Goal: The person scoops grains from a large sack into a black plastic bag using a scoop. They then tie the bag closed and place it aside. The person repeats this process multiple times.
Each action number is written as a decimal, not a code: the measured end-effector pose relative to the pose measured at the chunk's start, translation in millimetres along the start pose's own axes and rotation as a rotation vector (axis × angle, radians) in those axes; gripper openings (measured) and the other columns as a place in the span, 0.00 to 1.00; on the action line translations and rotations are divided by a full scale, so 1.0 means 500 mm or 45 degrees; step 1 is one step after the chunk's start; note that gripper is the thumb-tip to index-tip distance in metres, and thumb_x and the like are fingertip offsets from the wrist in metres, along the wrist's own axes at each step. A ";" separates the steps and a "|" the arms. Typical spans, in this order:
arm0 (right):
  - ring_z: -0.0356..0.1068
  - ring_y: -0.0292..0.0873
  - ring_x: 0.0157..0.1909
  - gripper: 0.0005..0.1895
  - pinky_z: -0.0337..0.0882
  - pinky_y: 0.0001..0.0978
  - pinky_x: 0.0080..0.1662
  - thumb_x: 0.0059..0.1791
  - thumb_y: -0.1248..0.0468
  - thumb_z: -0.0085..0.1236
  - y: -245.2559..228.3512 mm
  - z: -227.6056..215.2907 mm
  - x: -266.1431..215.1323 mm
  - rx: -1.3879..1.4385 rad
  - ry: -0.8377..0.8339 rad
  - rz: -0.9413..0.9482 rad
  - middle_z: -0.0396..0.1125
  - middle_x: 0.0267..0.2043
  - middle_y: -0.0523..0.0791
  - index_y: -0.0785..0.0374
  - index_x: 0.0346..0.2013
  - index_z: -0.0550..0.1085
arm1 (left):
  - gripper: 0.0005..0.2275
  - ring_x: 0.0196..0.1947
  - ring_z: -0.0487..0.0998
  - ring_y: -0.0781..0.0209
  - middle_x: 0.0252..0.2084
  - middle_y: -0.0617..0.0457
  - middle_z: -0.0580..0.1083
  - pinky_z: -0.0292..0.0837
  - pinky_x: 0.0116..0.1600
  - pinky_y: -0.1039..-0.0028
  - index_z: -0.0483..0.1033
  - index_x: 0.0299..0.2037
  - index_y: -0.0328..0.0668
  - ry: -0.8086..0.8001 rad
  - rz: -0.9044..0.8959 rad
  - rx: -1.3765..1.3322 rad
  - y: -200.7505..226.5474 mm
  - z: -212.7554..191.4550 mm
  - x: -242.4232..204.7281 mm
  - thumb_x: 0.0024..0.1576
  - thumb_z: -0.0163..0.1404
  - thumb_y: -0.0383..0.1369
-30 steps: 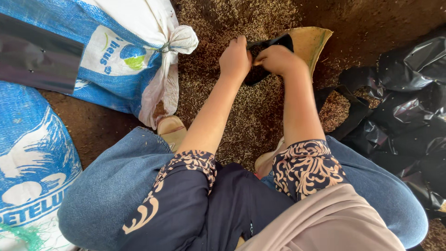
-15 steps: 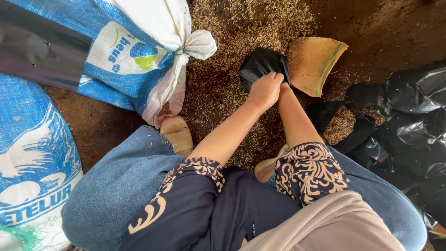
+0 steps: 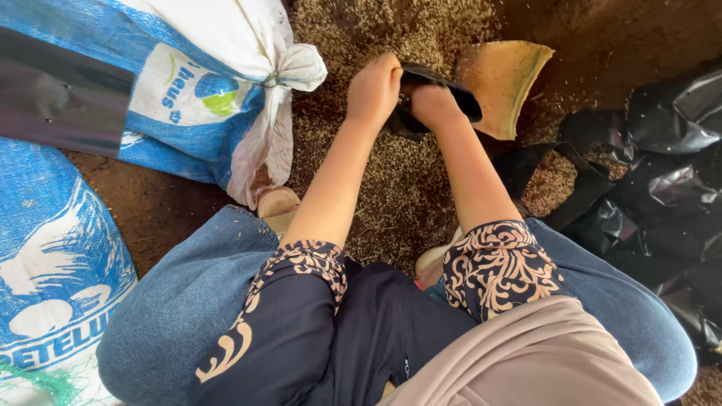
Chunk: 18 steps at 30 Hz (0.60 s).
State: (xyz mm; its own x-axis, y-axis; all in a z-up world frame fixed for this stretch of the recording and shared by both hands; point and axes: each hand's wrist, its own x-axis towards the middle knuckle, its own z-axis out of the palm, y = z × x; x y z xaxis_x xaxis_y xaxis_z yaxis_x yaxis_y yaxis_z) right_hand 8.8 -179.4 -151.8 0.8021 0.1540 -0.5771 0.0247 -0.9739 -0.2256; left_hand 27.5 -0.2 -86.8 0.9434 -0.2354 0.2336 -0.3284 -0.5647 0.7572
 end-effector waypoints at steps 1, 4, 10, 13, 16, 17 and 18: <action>0.57 0.53 0.74 0.24 0.57 0.53 0.72 0.58 0.65 0.40 0.001 0.010 -0.013 -0.044 0.007 -0.068 0.63 0.71 0.50 0.49 0.69 0.69 | 0.05 0.28 0.77 0.47 0.30 0.48 0.75 0.71 0.33 0.60 0.71 0.35 0.42 0.018 0.008 -0.008 -0.001 -0.002 -0.005 0.61 0.52 0.31; 0.51 0.52 0.74 0.29 0.54 0.60 0.67 0.49 0.66 0.46 -0.019 0.018 -0.022 -0.268 0.077 -0.274 0.58 0.74 0.45 0.50 0.67 0.68 | 0.05 0.29 0.77 0.47 0.30 0.48 0.75 0.71 0.34 0.59 0.70 0.35 0.42 0.017 -0.021 -0.016 -0.001 -0.001 -0.004 0.62 0.52 0.31; 0.44 0.51 0.77 0.26 0.40 0.62 0.71 0.56 0.54 0.44 -0.094 -0.005 -0.012 -0.328 -0.221 -0.069 0.54 0.74 0.47 0.56 0.68 0.64 | 0.05 0.30 0.78 0.48 0.31 0.48 0.76 0.73 0.35 0.59 0.70 0.36 0.41 -0.029 -0.097 -0.008 -0.021 0.029 -0.004 0.62 0.51 0.31; 0.43 0.52 0.78 0.27 0.35 0.64 0.72 0.57 0.55 0.41 -0.125 -0.027 -0.012 -0.269 -0.304 0.007 0.53 0.75 0.49 0.58 0.70 0.62 | 0.05 0.30 0.78 0.48 0.31 0.48 0.76 0.73 0.35 0.59 0.70 0.36 0.41 -0.013 -0.115 0.026 -0.028 0.031 -0.003 0.62 0.51 0.32; 0.46 0.50 0.77 0.26 0.42 0.61 0.71 0.56 0.58 0.42 -0.124 -0.054 -0.032 -0.082 -0.158 0.019 0.55 0.73 0.48 0.57 0.70 0.63 | 0.06 0.31 0.78 0.47 0.32 0.49 0.77 0.73 0.35 0.59 0.70 0.36 0.42 -0.019 -0.116 0.040 -0.022 0.019 0.009 0.62 0.52 0.33; 0.47 0.49 0.77 0.26 0.46 0.59 0.71 0.55 0.59 0.42 -0.115 -0.068 -0.042 -0.017 -0.069 0.006 0.56 0.72 0.47 0.56 0.69 0.63 | 0.06 0.31 0.78 0.47 0.33 0.49 0.77 0.72 0.35 0.59 0.70 0.37 0.42 -0.026 -0.119 0.042 -0.018 0.012 0.017 0.63 0.52 0.33; 0.55 0.49 0.73 0.23 0.55 0.54 0.69 0.57 0.60 0.44 -0.102 -0.080 -0.057 0.021 -0.042 0.054 0.61 0.70 0.48 0.56 0.68 0.67 | 0.07 0.30 0.78 0.47 0.33 0.49 0.76 0.72 0.34 0.60 0.70 0.36 0.42 -0.045 -0.113 0.082 -0.013 0.006 0.020 0.61 0.54 0.34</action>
State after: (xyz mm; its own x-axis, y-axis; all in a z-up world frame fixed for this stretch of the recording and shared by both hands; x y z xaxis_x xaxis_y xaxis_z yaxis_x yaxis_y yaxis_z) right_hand 8.4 -140.7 -92.7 0.7818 0.1185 -0.6121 -0.0187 -0.9769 -0.2130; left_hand 39.2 -1.4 -91.4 0.9670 -0.2095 0.1449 -0.2472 -0.6342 0.7326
